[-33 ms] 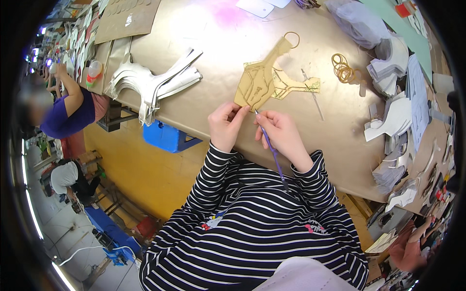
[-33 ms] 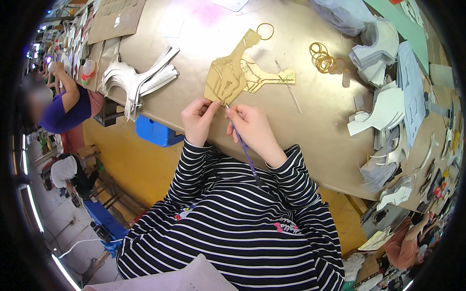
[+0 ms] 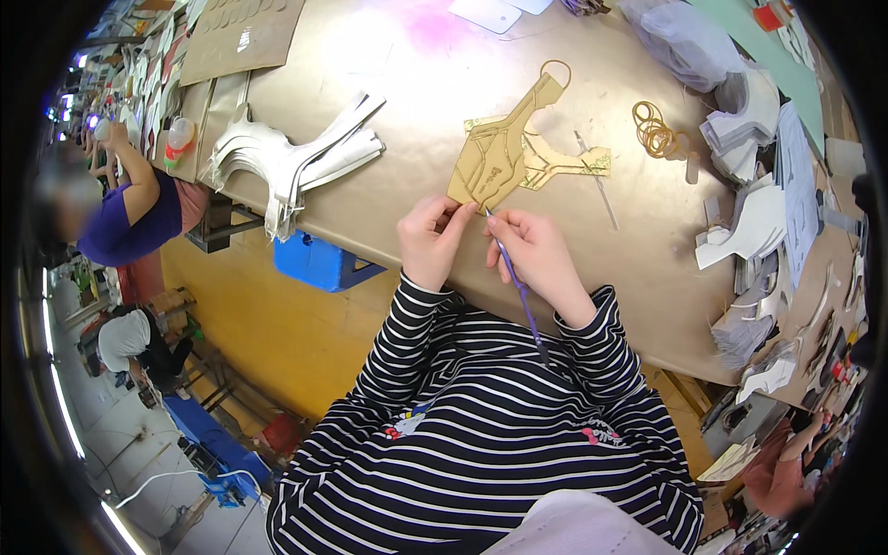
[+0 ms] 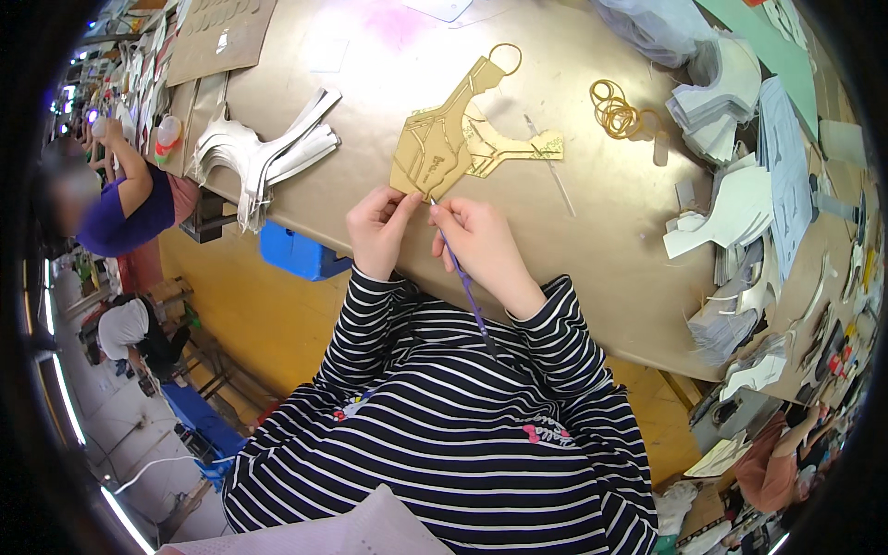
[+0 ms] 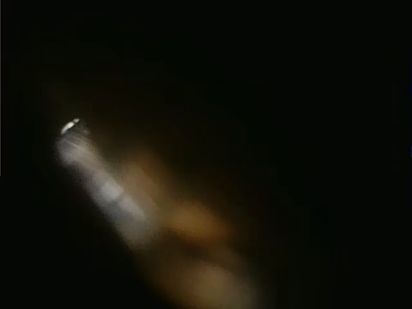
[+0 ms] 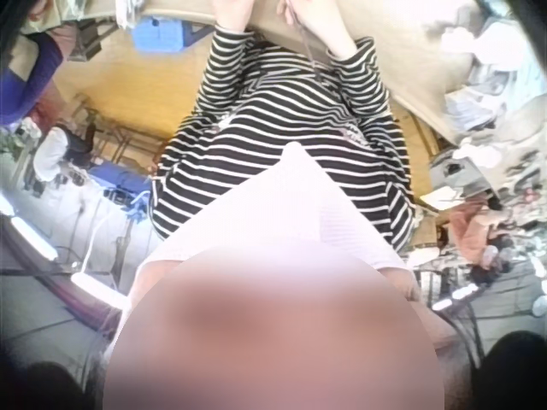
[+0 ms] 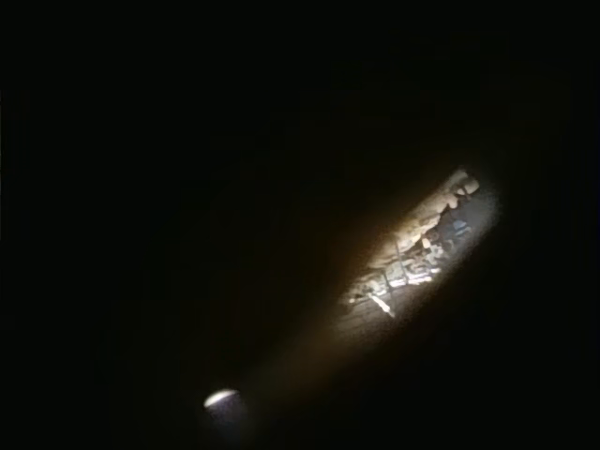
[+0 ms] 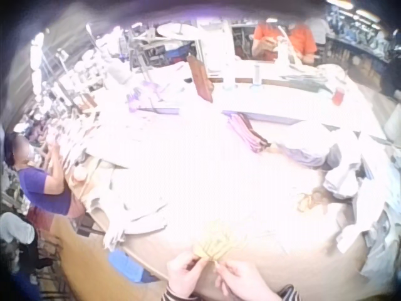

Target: The person picks up a cardboard template and uses a purple pen to mark lines on it. They rotate the template and continue marking along its edges and interior lines, then place it back on the table.

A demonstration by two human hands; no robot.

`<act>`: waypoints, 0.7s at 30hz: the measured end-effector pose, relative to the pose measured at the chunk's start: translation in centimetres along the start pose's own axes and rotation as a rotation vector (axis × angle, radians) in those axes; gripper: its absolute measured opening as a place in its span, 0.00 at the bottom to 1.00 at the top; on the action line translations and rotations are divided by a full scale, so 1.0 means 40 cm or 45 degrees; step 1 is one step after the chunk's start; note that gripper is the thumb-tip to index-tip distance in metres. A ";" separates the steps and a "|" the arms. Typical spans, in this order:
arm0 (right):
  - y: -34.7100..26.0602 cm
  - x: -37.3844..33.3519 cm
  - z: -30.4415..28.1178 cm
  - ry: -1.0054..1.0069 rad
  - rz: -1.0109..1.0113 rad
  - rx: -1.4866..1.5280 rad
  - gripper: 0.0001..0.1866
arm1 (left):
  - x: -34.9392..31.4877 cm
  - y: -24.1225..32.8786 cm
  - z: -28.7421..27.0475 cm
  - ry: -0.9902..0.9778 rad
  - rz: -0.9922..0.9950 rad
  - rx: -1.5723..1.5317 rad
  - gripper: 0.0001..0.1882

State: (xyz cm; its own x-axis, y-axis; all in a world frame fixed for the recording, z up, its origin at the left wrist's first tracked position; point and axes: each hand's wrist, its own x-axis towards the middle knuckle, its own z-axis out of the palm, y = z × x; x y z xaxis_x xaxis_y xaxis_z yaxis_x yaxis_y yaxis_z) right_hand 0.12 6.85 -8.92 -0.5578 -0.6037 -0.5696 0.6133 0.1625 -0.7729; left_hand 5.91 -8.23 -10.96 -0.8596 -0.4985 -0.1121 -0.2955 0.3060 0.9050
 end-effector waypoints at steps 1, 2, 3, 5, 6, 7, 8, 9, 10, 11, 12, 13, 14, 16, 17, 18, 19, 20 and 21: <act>-0.005 0.005 0.003 0.006 0.000 -0.033 0.13 | 0.003 0.001 0.002 0.006 0.039 0.055 0.07; -0.010 0.007 0.005 0.012 0.001 -0.068 0.13 | 0.004 0.004 0.004 0.013 0.078 0.109 0.07; -0.017 0.019 0.002 0.016 -0.001 -0.095 0.13 | 0.018 0.005 0.011 0.024 0.116 0.116 0.07; -0.025 0.021 0.005 0.011 0.020 -0.140 0.14 | 0.022 0.011 0.015 0.043 0.155 0.141 0.08; -0.027 0.022 0.005 0.018 0.032 -0.144 0.14 | 0.023 0.014 0.017 0.043 0.154 0.139 0.08; -0.030 0.024 0.006 0.023 0.036 -0.148 0.14 | 0.024 0.015 0.018 0.046 0.153 0.141 0.08; -0.032 0.024 0.007 0.029 0.039 -0.153 0.14 | 0.024 0.016 0.018 0.050 0.150 0.143 0.08; -0.034 0.025 0.008 0.029 0.044 -0.168 0.14 | 0.024 0.017 0.018 0.049 0.157 0.150 0.08; -0.035 0.026 0.008 0.030 0.049 -0.183 0.14 | 0.025 0.016 0.018 0.048 0.161 0.158 0.08; -0.037 0.027 0.009 0.035 0.045 -0.199 0.13 | 0.025 0.016 0.018 0.046 0.166 0.166 0.08; -0.039 0.028 0.009 0.030 0.065 -0.198 0.13 | 0.025 0.015 0.018 0.051 0.165 0.161 0.08; -0.041 0.029 0.009 0.030 0.075 -0.197 0.13 | 0.025 0.015 0.019 0.056 0.164 0.157 0.08; -0.042 0.030 0.009 0.031 0.085 -0.197 0.13 | 0.025 0.015 0.020 0.061 0.164 0.152 0.08; -0.044 0.032 0.008 0.026 0.082 -0.210 0.13 | 0.026 0.015 0.021 0.069 0.211 0.178 0.09; -0.044 0.033 0.008 0.028 0.078 -0.221 0.13 | 0.027 0.015 0.021 0.075 0.245 0.189 0.09; -0.042 0.034 0.009 0.043 0.086 -0.208 0.13 | 0.028 0.015 0.021 0.071 0.247 0.193 0.09; -0.040 0.035 0.011 0.061 0.092 -0.198 0.12 | 0.029 0.015 0.020 0.069 0.258 0.197 0.09; -0.037 0.035 0.014 0.073 0.072 -0.182 0.12 | 0.030 0.014 0.020 0.070 0.275 0.198 0.09; -0.032 0.035 0.017 0.106 0.066 -0.192 0.12 | 0.031 0.014 0.019 0.065 0.280 0.204 0.09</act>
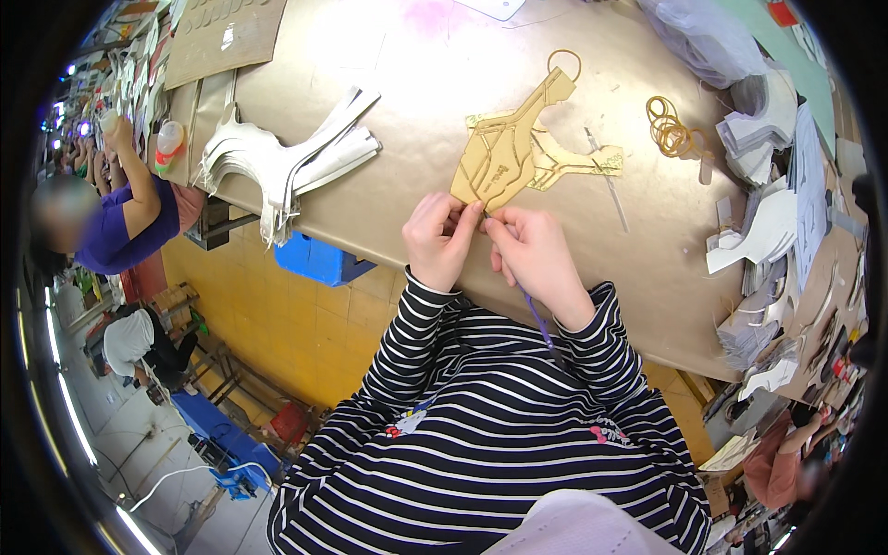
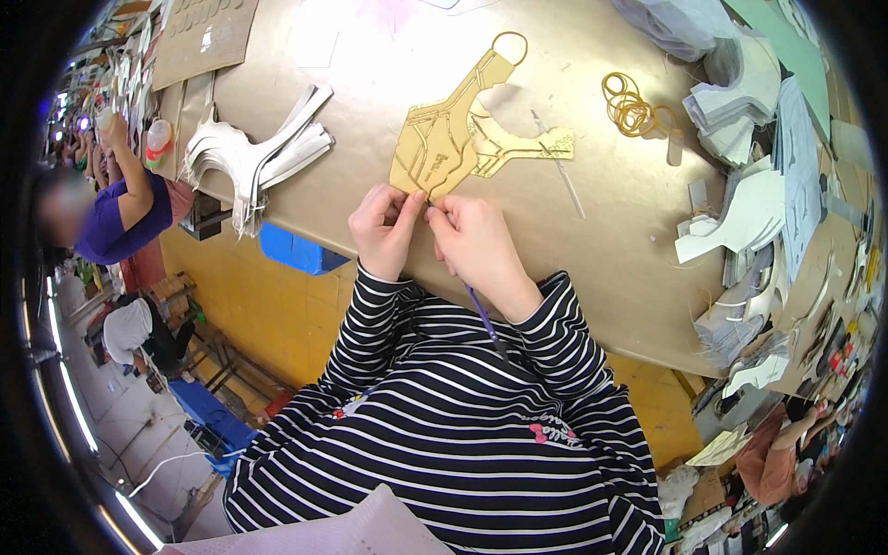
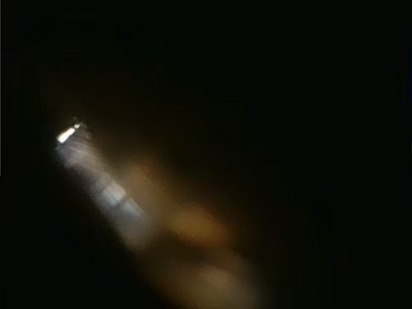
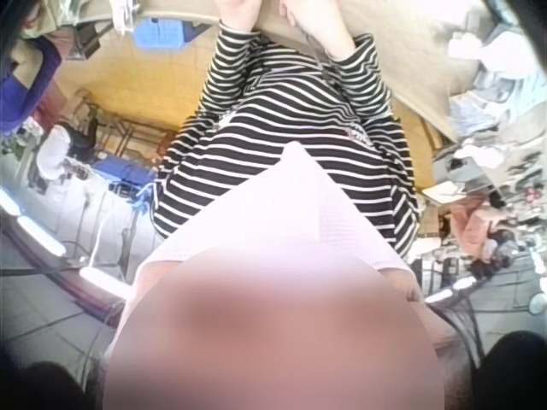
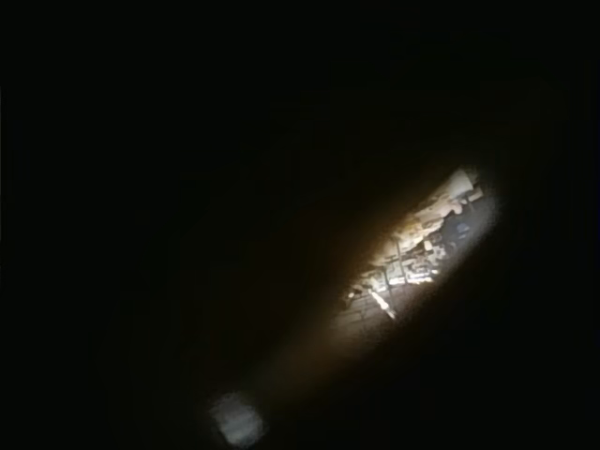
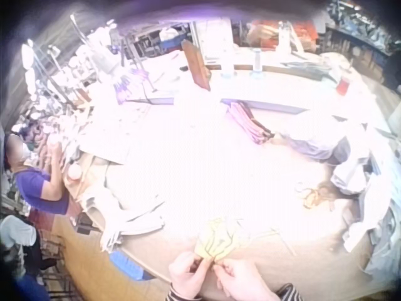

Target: The person picks up a cardboard template and uses a purple pen to mark lines on it. They rotate the template and continue marking along its edges and interior lines, then place it back on the table.

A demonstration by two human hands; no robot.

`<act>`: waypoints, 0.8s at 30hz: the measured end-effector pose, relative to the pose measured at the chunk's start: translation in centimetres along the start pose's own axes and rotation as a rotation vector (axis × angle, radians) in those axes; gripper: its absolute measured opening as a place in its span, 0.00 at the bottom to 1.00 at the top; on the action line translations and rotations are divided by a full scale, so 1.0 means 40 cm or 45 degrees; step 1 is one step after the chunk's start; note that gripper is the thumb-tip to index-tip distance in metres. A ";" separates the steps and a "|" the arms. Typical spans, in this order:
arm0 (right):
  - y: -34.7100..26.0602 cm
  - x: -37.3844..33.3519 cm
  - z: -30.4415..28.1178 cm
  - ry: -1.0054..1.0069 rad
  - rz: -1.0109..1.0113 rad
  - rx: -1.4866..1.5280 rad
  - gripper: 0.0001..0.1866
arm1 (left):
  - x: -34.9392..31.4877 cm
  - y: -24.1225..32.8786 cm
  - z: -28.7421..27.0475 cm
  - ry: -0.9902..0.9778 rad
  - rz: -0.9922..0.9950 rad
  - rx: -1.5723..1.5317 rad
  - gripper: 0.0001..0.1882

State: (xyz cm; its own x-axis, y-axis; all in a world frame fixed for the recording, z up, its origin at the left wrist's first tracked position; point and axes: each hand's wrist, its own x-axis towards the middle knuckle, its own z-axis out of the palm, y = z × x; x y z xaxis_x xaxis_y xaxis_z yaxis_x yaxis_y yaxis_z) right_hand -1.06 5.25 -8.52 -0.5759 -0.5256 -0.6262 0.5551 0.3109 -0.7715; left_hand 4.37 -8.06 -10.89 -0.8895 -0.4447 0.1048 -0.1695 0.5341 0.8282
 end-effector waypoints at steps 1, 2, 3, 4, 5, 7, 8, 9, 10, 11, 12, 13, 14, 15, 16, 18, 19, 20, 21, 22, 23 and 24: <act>0.004 0.000 0.006 0.030 -0.028 -0.001 0.12 | 0.001 0.000 -0.001 -0.002 0.010 0.002 0.09; 0.008 -0.001 0.011 0.059 -0.057 -0.003 0.11 | 0.001 -0.001 -0.001 -0.005 0.018 0.004 0.09; 0.012 -0.001 0.013 0.076 -0.086 -0.008 0.11 | 0.001 -0.001 -0.001 -0.002 0.022 0.005 0.09; 0.016 -0.001 0.016 0.094 -0.115 -0.012 0.11 | 0.001 -0.001 0.000 0.000 0.024 0.006 0.09; 0.020 -0.002 0.018 0.112 -0.144 -0.015 0.11 | 0.002 -0.001 0.001 0.004 0.036 0.002 0.09; 0.028 -0.003 0.022 0.144 -0.166 -0.011 0.11 | 0.004 -0.001 0.003 0.003 0.052 0.014 0.09; 0.032 -0.002 0.024 0.156 -0.212 -0.003 0.11 | 0.005 -0.001 0.003 0.005 0.063 0.017 0.09; 0.037 -0.002 0.027 0.191 -0.208 -0.027 0.11 | 0.005 0.000 0.003 0.002 0.066 0.024 0.09; 0.042 0.000 0.031 0.223 -0.239 -0.045 0.11 | 0.006 0.000 0.003 0.000 0.068 0.030 0.09; 0.048 0.003 0.035 0.254 -0.302 -0.057 0.11 | 0.007 0.001 0.003 -0.002 0.072 0.036 0.09; 0.054 0.006 0.040 0.308 -0.344 -0.128 0.11 | 0.007 0.002 0.002 -0.012 0.063 0.046 0.09; 0.061 0.010 0.047 0.361 -0.418 -0.192 0.10 | 0.007 0.004 0.001 -0.022 0.054 0.057 0.09; 0.068 0.013 0.052 0.415 -0.491 -0.256 0.10 | 0.007 0.005 0.000 -0.033 0.045 0.068 0.08; 0.074 0.014 0.054 0.436 -0.500 -0.282 0.10 | 0.007 0.005 0.000 -0.031 0.043 0.064 0.08; 0.079 0.015 0.058 0.457 -0.510 -0.308 0.10 | 0.007 0.005 0.000 -0.029 0.040 0.061 0.08; 0.085 0.016 0.063 0.497 -0.538 -0.347 0.10 | 0.005 0.003 0.001 -0.023 0.032 0.051 0.08; 0.085 0.018 0.066 0.516 -0.558 -0.360 0.10 | 0.004 0.000 0.003 -0.019 0.027 0.043 0.08; 0.082 0.017 0.064 0.540 -0.601 -0.369 0.10 | 0.003 -0.003 0.005 -0.016 0.016 0.038 0.08; 0.076 0.017 0.063 0.528 -0.593 -0.382 0.10 | 0.002 -0.007 0.004 -0.021 0.005 0.048 0.08; 0.068 0.017 0.062 0.520 -0.610 -0.390 0.10 | 0.001 -0.010 0.004 -0.027 -0.012 0.061 0.08; 0.058 0.016 0.057 0.511 -0.630 -0.401 0.10 | 0.000 -0.012 0.005 -0.020 -0.032 0.070 0.07; 0.047 0.011 0.047 0.358 -0.460 -0.207 0.10 | -0.001 -0.012 0.004 -0.024 -0.100 -0.083 0.06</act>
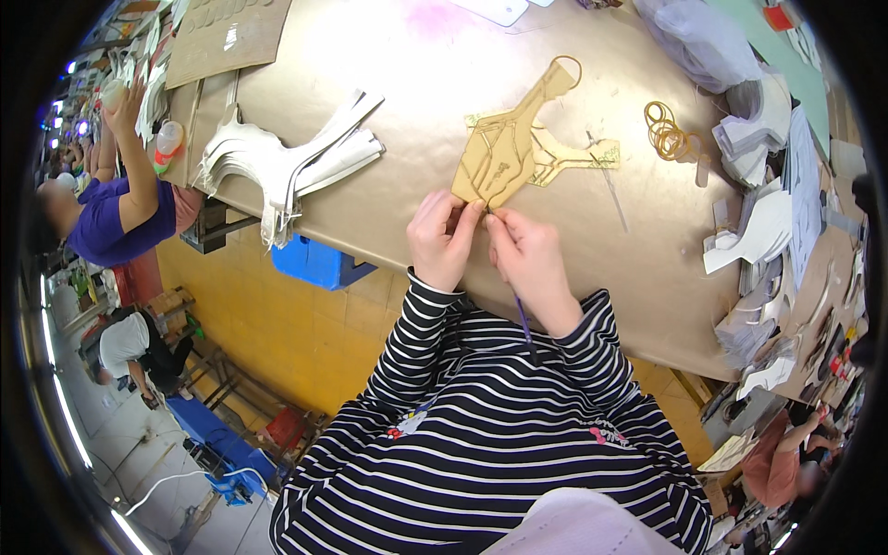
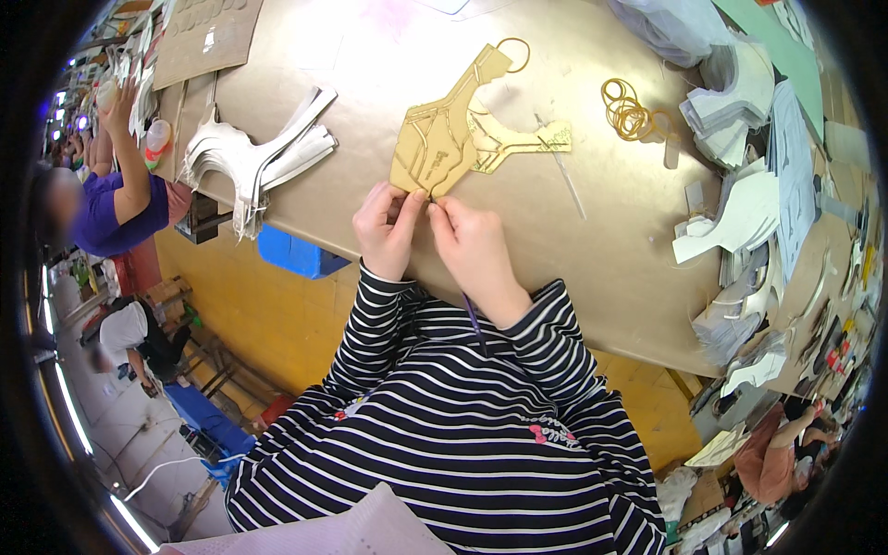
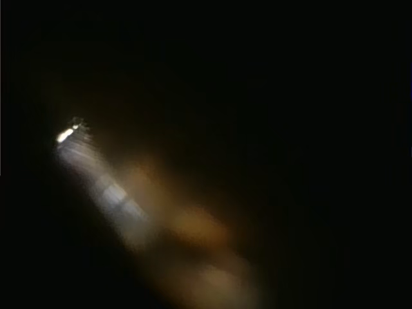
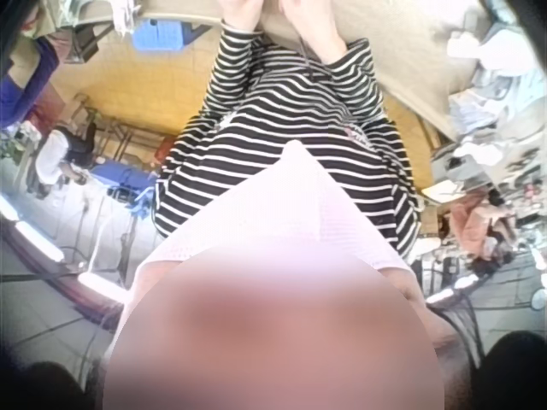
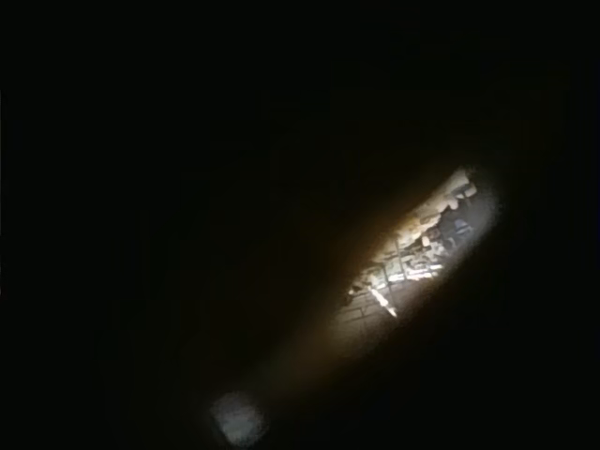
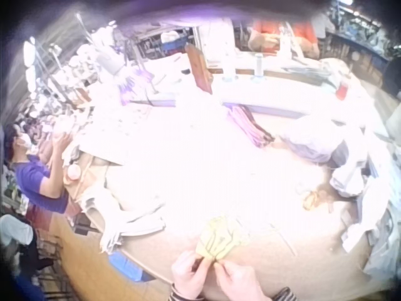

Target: The person picks up a cardboard template and uses a purple pen to mark lines on it. They rotate the template and continue marking along its edges and interior lines, then place it back on the table.

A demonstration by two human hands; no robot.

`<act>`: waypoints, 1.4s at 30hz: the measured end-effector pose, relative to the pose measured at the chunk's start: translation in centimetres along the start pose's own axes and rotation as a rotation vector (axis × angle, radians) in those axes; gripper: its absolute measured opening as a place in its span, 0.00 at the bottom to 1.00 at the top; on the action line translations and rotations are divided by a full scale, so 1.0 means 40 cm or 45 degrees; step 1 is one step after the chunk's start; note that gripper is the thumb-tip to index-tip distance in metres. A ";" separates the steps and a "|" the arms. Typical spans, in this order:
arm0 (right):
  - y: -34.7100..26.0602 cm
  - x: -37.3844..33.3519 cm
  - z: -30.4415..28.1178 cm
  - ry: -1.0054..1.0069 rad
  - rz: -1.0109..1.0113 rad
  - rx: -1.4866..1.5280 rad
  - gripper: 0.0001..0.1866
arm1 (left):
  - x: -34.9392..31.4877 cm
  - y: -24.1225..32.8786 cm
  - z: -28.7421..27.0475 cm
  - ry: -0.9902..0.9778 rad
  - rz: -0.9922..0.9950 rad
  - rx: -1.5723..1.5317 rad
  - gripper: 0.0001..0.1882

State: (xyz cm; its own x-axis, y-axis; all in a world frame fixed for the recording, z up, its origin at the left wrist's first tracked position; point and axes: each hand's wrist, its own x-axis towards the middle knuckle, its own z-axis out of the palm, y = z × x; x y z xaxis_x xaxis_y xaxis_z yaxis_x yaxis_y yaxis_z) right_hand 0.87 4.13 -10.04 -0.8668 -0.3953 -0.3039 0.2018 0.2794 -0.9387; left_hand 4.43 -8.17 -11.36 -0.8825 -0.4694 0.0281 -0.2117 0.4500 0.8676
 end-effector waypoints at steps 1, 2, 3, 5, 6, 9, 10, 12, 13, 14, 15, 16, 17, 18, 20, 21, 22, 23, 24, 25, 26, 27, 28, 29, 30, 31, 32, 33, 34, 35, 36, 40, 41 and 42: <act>-0.011 -0.002 -0.025 -0.136 0.187 0.193 0.10 | -0.002 0.004 -0.002 0.002 -0.068 -0.155 0.06; -0.024 -0.006 -0.049 -0.275 0.353 0.399 0.10 | -0.005 0.011 -0.005 -0.007 -0.167 -0.290 0.05; -0.039 -0.011 -0.064 -0.335 0.409 0.407 0.11 | -0.006 0.022 -0.009 0.002 -0.177 -0.465 0.05; -0.071 -0.031 -0.098 -0.346 0.355 0.535 0.11 | -0.009 0.054 -0.021 -0.018 -0.277 -0.765 0.08; -0.088 -0.045 -0.112 -0.343 0.344 0.586 0.11 | -0.011 0.075 -0.028 -0.053 -0.313 -0.821 0.09; -0.137 -0.077 -0.141 -0.283 0.276 0.585 0.12 | -0.012 0.141 -0.047 -0.197 -0.400 -0.970 0.16; -0.151 -0.084 -0.147 -0.266 0.252 0.597 0.12 | -0.011 0.162 -0.047 -0.235 -0.408 -0.938 0.16; -0.175 -0.091 -0.157 -0.257 0.226 0.519 0.12 | -0.012 0.196 -0.044 -0.286 -0.308 -0.929 0.17; -0.185 -0.093 -0.163 -0.252 0.208 0.486 0.12 | -0.012 0.209 -0.046 -0.311 -0.285 -1.000 0.15; -0.193 -0.095 -0.170 -0.260 0.229 0.500 0.11 | -0.011 0.218 -0.046 -0.339 -0.258 -0.982 0.13; -0.200 -0.096 -0.177 -0.269 0.250 0.515 0.11 | -0.012 0.225 -0.048 -0.366 -0.232 -0.963 0.12; -0.205 -0.098 -0.184 -0.279 0.274 0.527 0.10 | -0.014 0.230 -0.049 -0.392 -0.205 -0.943 0.11; -0.210 -0.100 -0.191 -0.293 0.292 0.542 0.10 | -0.017 0.234 -0.052 -0.385 -0.205 -0.945 0.09; -0.213 -0.102 -0.197 -0.308 0.313 0.555 0.10 | -0.022 0.238 -0.055 -0.378 -0.205 -0.946 0.08; -0.217 -0.106 -0.199 -0.326 0.312 0.578 0.10 | -0.030 0.245 -0.060 -0.365 -0.208 -0.917 0.07; -0.218 -0.108 -0.199 -0.326 0.293 0.587 0.10 | -0.033 0.247 -0.062 -0.362 -0.214 -0.889 0.07; -0.218 -0.111 -0.199 -0.322 0.286 0.589 0.10 | -0.035 0.250 -0.063 -0.360 -0.221 -0.861 0.07; -0.218 -0.114 -0.199 -0.332 0.273 0.578 0.11 | -0.037 0.252 -0.064 -0.366 -0.199 -0.830 0.08; -0.219 -0.116 -0.200 -0.337 0.271 0.560 0.11 | -0.039 0.254 -0.066 -0.372 -0.177 -0.798 0.08; -0.219 -0.119 -0.201 -0.342 0.269 0.541 0.12 | -0.040 0.255 -0.068 -0.377 -0.156 -0.775 0.09; -0.219 -0.121 -0.203 -0.361 0.264 0.541 0.12 | -0.040 0.256 -0.071 -0.384 -0.118 -0.720 0.09; -0.219 -0.121 -0.207 -0.381 0.258 0.541 0.12 | -0.040 0.257 -0.074 -0.387 -0.081 -0.674 0.09; -0.219 -0.122 -0.210 -0.400 0.252 0.542 0.12 | -0.040 0.257 -0.077 -0.392 -0.057 -0.634 0.09; -0.219 -0.122 -0.213 -0.419 0.270 0.544 0.12 | -0.040 0.257 -0.080 -0.399 -0.027 -0.601 0.09; -0.219 -0.122 -0.216 -0.439 0.287 0.548 0.12 | -0.040 0.258 -0.083 -0.407 -0.010 -0.575 0.09; -0.219 -0.122 -0.219 -0.458 0.305 0.551 0.12 | -0.041 0.258 -0.085 -0.412 -0.010 -0.554 0.09; -0.220 -0.121 -0.221 -0.472 0.310 0.573 0.12 | -0.041 0.260 -0.086 -0.407 -0.009 -0.542 0.08; -0.221 -0.120 -0.223 -0.486 0.315 0.595 0.12 | -0.041 0.262 -0.087 -0.398 -0.025 -0.537 0.07; -0.222 -0.119 -0.224 -0.502 0.329 0.604 0.12 | -0.041 0.265 -0.087 -0.389 -0.041 -0.532 0.06; -0.223 -0.118 -0.226 -0.514 0.320 0.607 0.12 | -0.040 0.268 -0.088 -0.393 -0.037 -0.519 0.06; -0.225 -0.117 -0.227 -0.528 0.320 0.596 0.12 | -0.039 0.271 -0.089 -0.397 -0.033 -0.506 0.07; -0.234 -0.112 -0.233 -0.568 0.354 0.578 0.12 | -0.033 0.283 -0.098 -0.414 0.030 -0.429 0.07; -0.236 -0.110 -0.235 -0.574 0.375 0.571 0.12 | -0.032 0.285 -0.102 -0.417 0.057 -0.380 0.07; -0.238 -0.109 -0.235 -0.580 0.389 0.566 0.12 | -0.031 0.285 -0.105 -0.423 0.075 -0.325 0.06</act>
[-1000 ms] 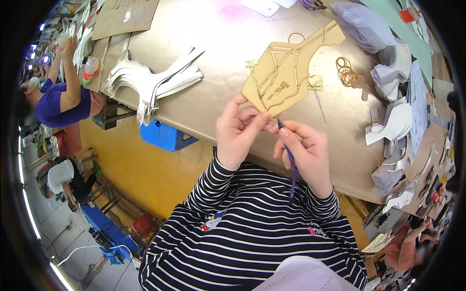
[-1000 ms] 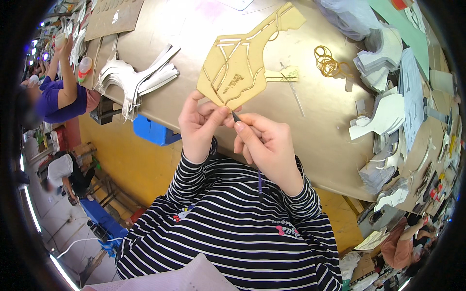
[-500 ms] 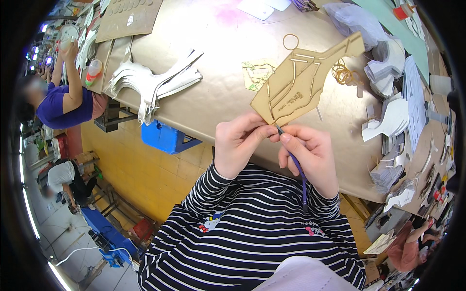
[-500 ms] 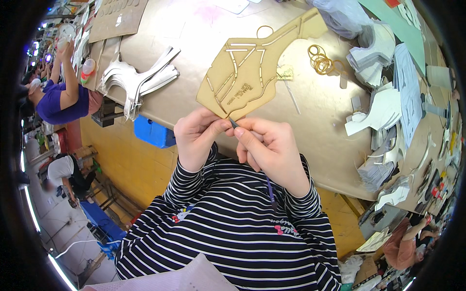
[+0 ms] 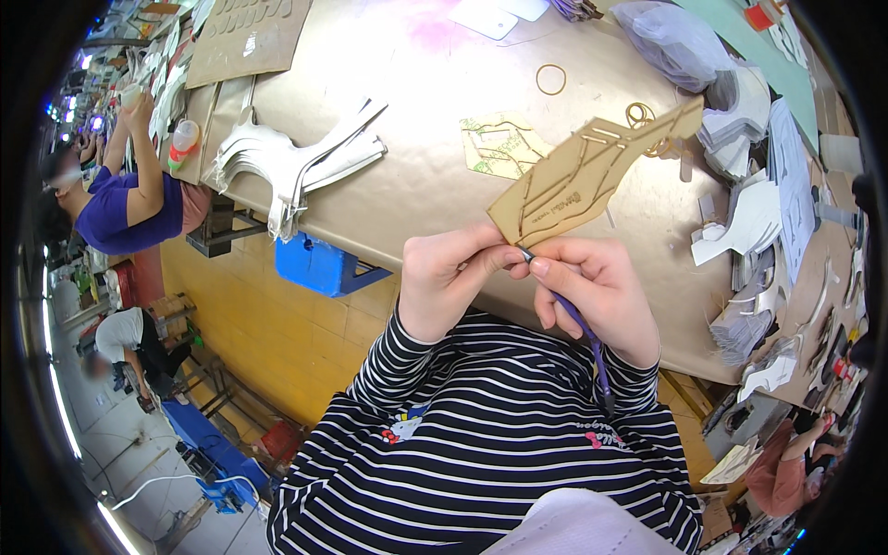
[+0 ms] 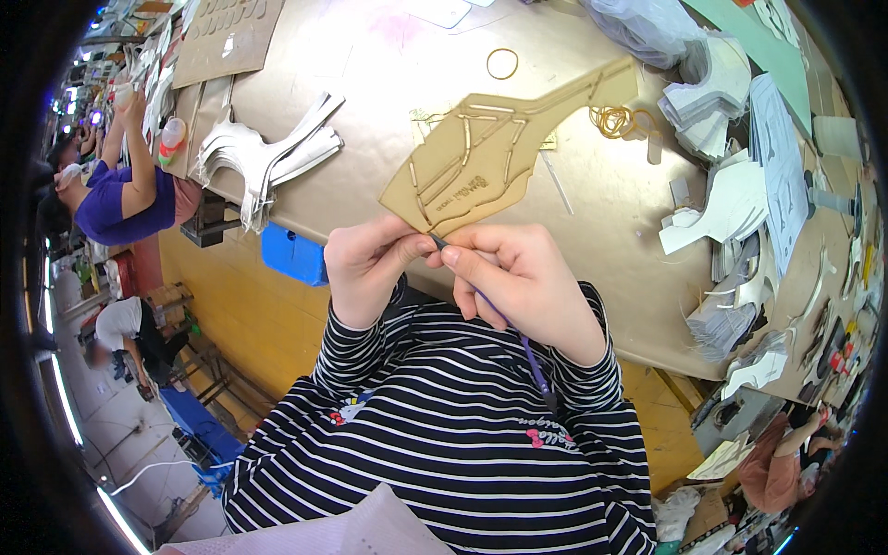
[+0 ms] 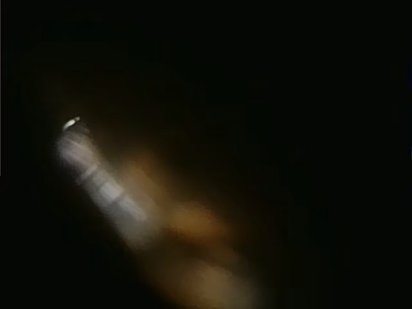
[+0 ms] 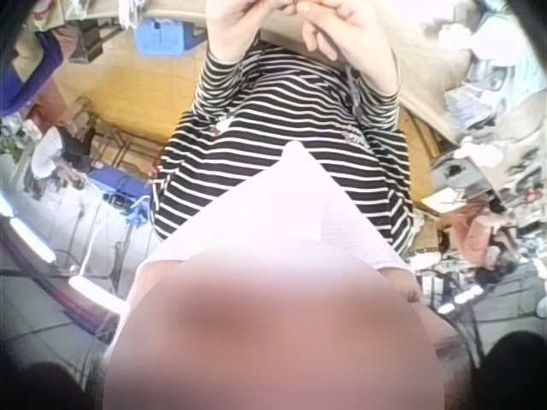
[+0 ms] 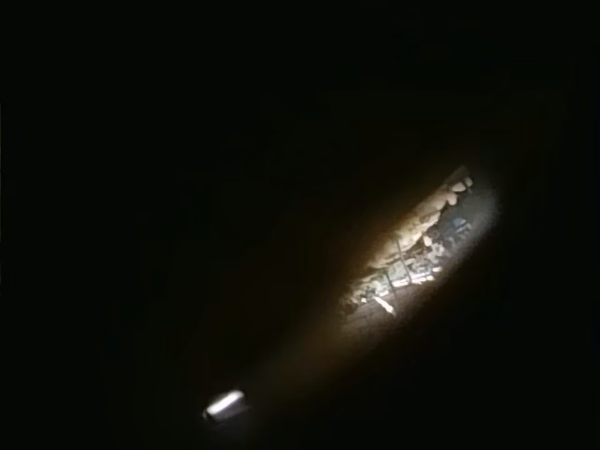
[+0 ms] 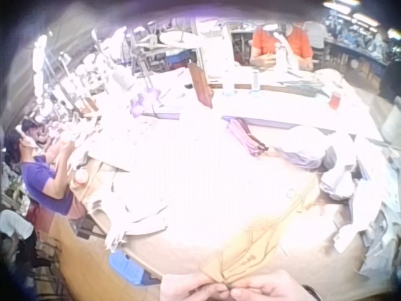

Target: The person picks up a cardboard template and uses a purple pen to mark lines on it. They rotate the template and continue marking along its edges and interior lines, then place it back on the table.

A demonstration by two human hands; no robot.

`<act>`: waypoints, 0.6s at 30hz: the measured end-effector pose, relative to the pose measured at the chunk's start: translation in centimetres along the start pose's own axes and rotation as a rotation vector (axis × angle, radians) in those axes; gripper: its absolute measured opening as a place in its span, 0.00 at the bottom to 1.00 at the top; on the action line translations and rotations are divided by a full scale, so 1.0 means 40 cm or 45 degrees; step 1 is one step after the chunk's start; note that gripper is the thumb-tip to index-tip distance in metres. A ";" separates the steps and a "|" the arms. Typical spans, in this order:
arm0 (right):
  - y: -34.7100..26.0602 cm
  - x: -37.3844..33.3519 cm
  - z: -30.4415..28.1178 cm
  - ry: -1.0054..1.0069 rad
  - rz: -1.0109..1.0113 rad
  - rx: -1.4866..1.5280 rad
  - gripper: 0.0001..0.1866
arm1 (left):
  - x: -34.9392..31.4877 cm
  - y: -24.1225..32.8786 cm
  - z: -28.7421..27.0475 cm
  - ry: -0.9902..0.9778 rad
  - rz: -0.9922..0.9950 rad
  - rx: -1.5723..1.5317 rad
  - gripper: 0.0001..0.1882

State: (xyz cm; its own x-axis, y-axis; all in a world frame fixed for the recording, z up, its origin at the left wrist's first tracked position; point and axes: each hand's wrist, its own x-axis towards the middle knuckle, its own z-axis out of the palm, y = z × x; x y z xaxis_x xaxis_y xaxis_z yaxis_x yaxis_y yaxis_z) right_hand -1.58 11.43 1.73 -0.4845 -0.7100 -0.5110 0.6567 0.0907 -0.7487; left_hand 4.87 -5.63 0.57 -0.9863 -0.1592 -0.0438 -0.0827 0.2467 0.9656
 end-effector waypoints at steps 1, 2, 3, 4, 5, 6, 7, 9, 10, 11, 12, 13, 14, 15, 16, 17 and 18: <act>-0.002 0.002 -0.001 -0.010 0.010 -0.001 0.12 | 0.000 0.000 -0.002 -0.009 0.008 0.057 0.06; -0.004 0.004 -0.003 -0.015 0.020 0.007 0.13 | 0.001 -0.002 -0.003 -0.005 0.051 0.078 0.06; -0.005 0.006 -0.005 -0.030 0.026 0.016 0.13 | 0.002 -0.005 -0.003 0.000 0.094 0.099 0.05; -0.004 0.009 -0.006 -0.045 0.032 0.024 0.13 | 0.002 -0.009 -0.003 0.005 0.138 0.119 0.05; -0.003 0.011 -0.006 -0.029 0.029 0.036 0.13 | 0.001 -0.012 -0.002 0.024 0.137 0.124 0.08; 0.000 0.013 -0.005 -0.013 0.027 0.048 0.12 | -0.002 -0.015 0.000 0.043 0.137 0.129 0.11; 0.004 0.014 -0.002 0.001 0.022 0.060 0.12 | -0.003 -0.018 0.002 0.058 0.156 0.129 0.14; 0.013 0.016 0.005 0.071 -0.024 0.024 0.12 | -0.002 -0.024 0.005 0.080 0.120 0.080 0.14; 0.017 0.016 0.010 0.105 -0.048 0.005 0.12 | -0.001 -0.026 0.007 0.089 0.113 0.053 0.15; 0.022 0.016 0.015 0.144 -0.069 -0.013 0.12 | -0.003 -0.026 0.009 0.098 0.096 0.007 0.14; 0.026 0.015 0.020 0.184 -0.090 -0.032 0.12 | -0.005 -0.025 0.011 0.106 0.079 -0.039 0.13; 0.029 0.014 0.025 0.225 -0.108 -0.052 0.12 | -0.006 -0.024 0.015 0.121 0.059 -0.082 0.12; 0.032 0.013 0.028 0.249 -0.153 -0.090 0.12 | -0.006 -0.025 0.020 0.139 0.053 -0.105 0.11; 0.034 0.012 0.031 0.275 -0.194 -0.129 0.11 | -0.004 -0.026 0.026 0.164 0.044 -0.126 0.10; 0.036 0.011 0.034 0.298 -0.247 -0.163 0.11 | -0.003 -0.027 0.031 0.187 0.036 -0.147 0.10; 0.039 0.012 0.036 0.332 -0.272 -0.186 0.11 | -0.003 -0.028 0.035 0.205 0.026 -0.139 0.09; 0.042 0.015 0.040 0.361 -0.308 -0.206 0.10 | -0.003 -0.029 0.039 0.224 0.015 -0.132 0.09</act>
State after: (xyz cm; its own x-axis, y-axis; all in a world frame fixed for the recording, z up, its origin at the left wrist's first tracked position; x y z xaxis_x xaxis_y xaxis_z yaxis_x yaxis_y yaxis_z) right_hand 0.17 10.07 0.83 -0.7689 -0.5057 -0.3913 0.4159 0.0692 -0.9068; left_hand 4.85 -4.40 -0.94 -0.9462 -0.3236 0.0046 -0.0470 0.1515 0.9873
